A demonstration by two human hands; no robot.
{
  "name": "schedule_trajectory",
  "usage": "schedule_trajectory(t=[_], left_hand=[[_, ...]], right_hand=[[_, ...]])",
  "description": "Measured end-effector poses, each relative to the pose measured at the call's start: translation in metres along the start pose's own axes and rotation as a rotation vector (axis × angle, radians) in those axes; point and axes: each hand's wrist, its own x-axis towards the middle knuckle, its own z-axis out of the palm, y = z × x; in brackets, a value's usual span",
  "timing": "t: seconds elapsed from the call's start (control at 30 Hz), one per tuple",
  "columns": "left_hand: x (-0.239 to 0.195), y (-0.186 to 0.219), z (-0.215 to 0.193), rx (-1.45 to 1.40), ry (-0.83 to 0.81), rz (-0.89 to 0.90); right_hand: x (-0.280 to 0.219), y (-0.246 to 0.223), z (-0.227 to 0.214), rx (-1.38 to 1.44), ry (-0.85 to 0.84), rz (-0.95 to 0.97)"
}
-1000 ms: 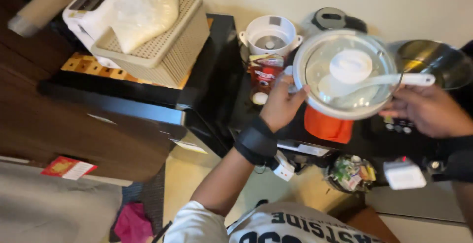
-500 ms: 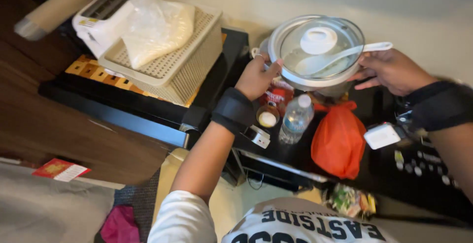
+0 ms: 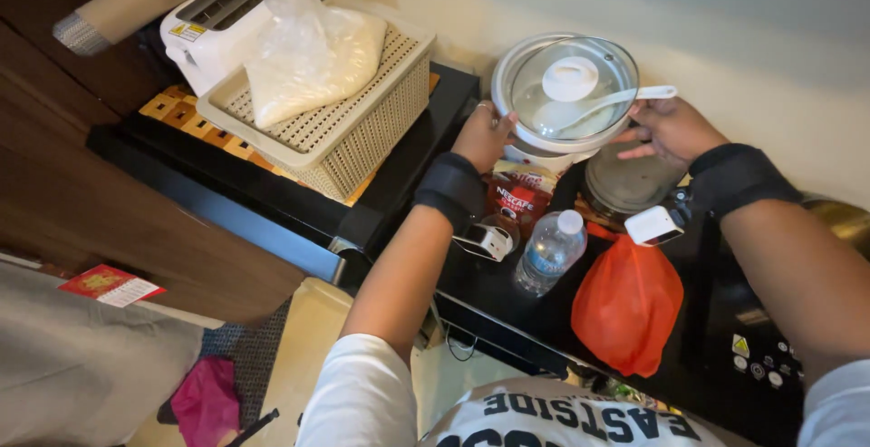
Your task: The person cleans and organizes various kitchen items, including a plastic basket and a pot lid.
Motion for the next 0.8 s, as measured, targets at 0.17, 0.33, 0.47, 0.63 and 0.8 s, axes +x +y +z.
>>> schedule_trajectory(t=[0.17, 0.33, 0.47, 0.63, 0.8], left_hand=[[0.017, -0.031, 0.002, 0.141, 0.073, 0.005], [-0.005, 0.019, 0.001, 0.057, 0.023, -0.152], [-0.022, 0.049, 0.002, -0.185, 0.014, -0.263], [-0.039, 0.067, 0.006, -0.308, -0.032, -0.226], [-0.069, 0.097, 0.022, -0.287, -0.028, -0.184]], right_hand=[[0.031, 0.021, -0.011, 0.098, 0.010, 0.046], [0.019, 0.019, -0.013, 0.147, 0.008, 0.045], [-0.009, 0.010, -0.011, 0.155, 0.032, 0.017], [-0.058, 0.005, -0.003, 0.161, 0.063, -0.019], [-0.112, 0.004, 0.012, 0.290, 0.106, -0.038]])
